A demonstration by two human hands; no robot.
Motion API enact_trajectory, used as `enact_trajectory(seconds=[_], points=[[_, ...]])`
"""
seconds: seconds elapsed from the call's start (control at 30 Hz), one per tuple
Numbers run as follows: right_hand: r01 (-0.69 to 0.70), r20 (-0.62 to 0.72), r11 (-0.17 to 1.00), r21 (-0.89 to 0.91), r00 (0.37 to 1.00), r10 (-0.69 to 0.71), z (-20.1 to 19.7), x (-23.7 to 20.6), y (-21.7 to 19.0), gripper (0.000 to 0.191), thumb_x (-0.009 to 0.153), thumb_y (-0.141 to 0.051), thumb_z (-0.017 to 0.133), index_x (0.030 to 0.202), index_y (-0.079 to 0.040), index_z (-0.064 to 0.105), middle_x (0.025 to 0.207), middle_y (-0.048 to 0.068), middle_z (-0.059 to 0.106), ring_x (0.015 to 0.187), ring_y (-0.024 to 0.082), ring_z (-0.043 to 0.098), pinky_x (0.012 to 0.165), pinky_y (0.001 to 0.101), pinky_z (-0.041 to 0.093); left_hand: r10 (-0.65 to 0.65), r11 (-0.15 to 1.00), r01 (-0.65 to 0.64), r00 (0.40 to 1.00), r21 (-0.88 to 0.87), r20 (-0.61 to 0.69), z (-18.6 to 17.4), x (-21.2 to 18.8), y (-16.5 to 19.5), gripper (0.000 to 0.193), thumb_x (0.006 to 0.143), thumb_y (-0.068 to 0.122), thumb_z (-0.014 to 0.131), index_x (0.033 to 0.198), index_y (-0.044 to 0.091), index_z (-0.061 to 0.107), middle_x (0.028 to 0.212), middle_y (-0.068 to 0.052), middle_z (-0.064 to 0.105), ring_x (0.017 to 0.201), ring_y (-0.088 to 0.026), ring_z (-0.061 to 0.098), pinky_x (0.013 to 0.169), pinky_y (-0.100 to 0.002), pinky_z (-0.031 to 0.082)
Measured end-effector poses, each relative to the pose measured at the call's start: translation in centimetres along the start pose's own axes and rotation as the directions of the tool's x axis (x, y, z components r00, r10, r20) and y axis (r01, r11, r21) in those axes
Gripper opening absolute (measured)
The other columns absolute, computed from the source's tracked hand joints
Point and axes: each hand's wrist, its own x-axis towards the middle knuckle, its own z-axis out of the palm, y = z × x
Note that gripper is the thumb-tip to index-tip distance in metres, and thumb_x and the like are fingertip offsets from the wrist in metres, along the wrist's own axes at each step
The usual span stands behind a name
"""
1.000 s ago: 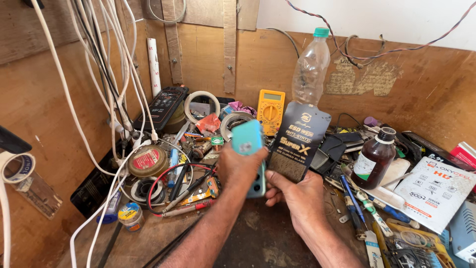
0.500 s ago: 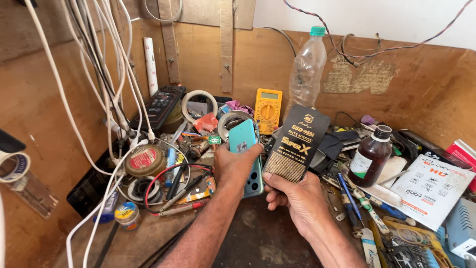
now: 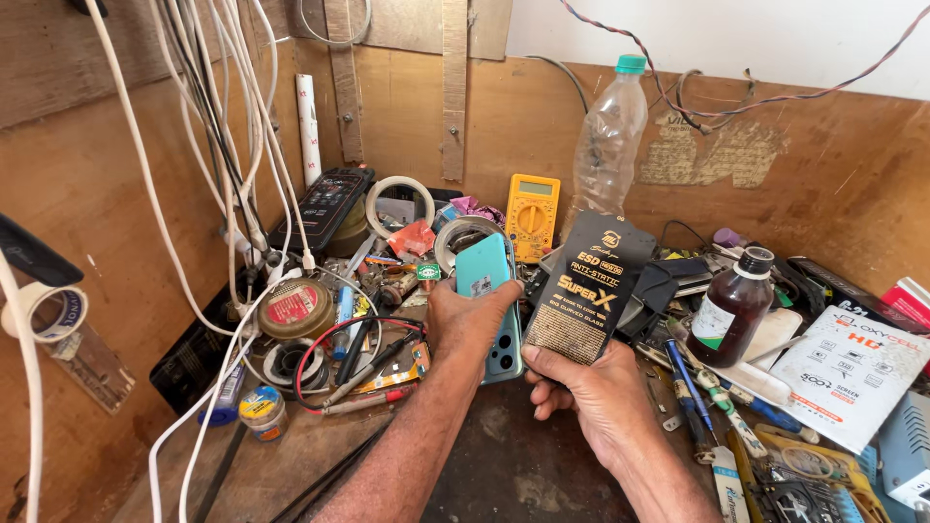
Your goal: The person holds a teal smartphone and a black card, then pries along the edge of the phone to separate its back cover. They remove the back panel, exposing the internal components, place the phone on the workbench, and use a screwdriver on the exposed phone.
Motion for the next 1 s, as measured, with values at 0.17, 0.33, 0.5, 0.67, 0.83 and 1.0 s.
enact_trajectory(seconds=[0.17, 0.33, 0.5, 0.67, 0.83, 1.0], points=[[-0.023, 0.004, 1.0, -0.009, 1.0, 0.023, -0.1, -0.2, -0.2, 0.017, 0.079, -0.002, 0.079, 0.092, 0.004, 0.071, 0.069, 0.013, 0.07, 0.049, 0.019, 0.065, 0.038, 0.0324, 0.054, -0.031, 0.999, 0.031, 0.999, 0.014, 0.007, 0.0, 0.1, 0.0, 0.046, 0.059, 0.035, 0.089, 0.094, 0.006, 0.078, 0.093, -0.009, 0.08, 0.082, -0.022, 0.077, 0.073, -0.039, 0.06], [0.0, -0.006, 0.999, -0.032, 1.0, 0.0, 0.1, -0.6, 0.0, 0.016, 0.079, -0.002, 0.079, 0.092, 0.004, 0.07, 0.069, 0.013, 0.07, 0.049, 0.019, 0.065, 0.038, 0.0332, 0.054, -0.01, 0.998, 0.011, 1.0, 0.055, -0.014, 0.1, 0.4, -0.2, 0.046, 0.059, 0.036, 0.09, 0.093, 0.007, 0.079, 0.093, -0.009, 0.08, 0.084, -0.023, 0.078, 0.076, -0.04, 0.06], [-0.018, -0.05, 0.997, -0.071, 0.999, 0.015, 0.2, -1.0, 0.2, 0.015, 0.08, -0.001, 0.078, 0.091, 0.006, 0.072, 0.069, 0.013, 0.07, 0.049, 0.02, 0.065, 0.039, 0.0339, 0.054, -0.027, 0.992, 0.029, 0.999, 0.121, -0.022, 0.3, 0.8, -0.4, 0.046, 0.058, 0.038, 0.091, 0.091, 0.008, 0.08, 0.093, -0.01, 0.08, 0.085, -0.025, 0.078, 0.078, -0.041, 0.06], [-0.01, -0.073, 0.998, -0.064, 0.997, 0.005, 0.5, -1.3, 0.4, 0.014, 0.08, -0.001, 0.078, 0.091, 0.006, 0.072, 0.069, 0.014, 0.07, 0.049, 0.02, 0.065, 0.039, 0.0334, 0.054, -0.021, 0.994, 0.022, 1.0, 0.111, -0.016, 0.5, 0.8, -0.5, 0.044, 0.058, 0.037, 0.09, 0.089, 0.007, 0.08, 0.092, -0.011, 0.081, 0.084, -0.025, 0.078, 0.079, -0.042, 0.061], [-0.023, -0.101, 0.999, -0.041, 0.995, 0.018, 0.5, -1.5, 0.5, 0.014, 0.08, -0.002, 0.077, 0.091, 0.006, 0.071, 0.069, 0.014, 0.07, 0.051, 0.02, 0.066, 0.04, 0.0339, 0.055, -0.051, 0.993, 0.051, 0.999, 0.109, -0.006, 0.6, 0.8, -0.5, 0.047, 0.057, 0.038, 0.091, 0.089, 0.006, 0.079, 0.092, -0.011, 0.08, 0.084, -0.025, 0.078, 0.079, -0.042, 0.061], [-0.04, -0.13, 0.999, 0.021, 0.991, 0.042, 0.2, -1.1, 0.3, 0.015, 0.081, -0.005, 0.077, 0.092, 0.005, 0.073, 0.071, 0.012, 0.07, 0.052, 0.019, 0.065, 0.042, 0.0321, 0.055, -0.048, 0.997, 0.051, 0.997, 0.056, -0.052, 0.5, 1.3, -0.3, 0.063, 0.058, 0.036, 0.099, 0.1, -0.002, 0.071, 0.094, -0.014, 0.074, 0.083, -0.026, 0.075, 0.078, -0.041, 0.06]])
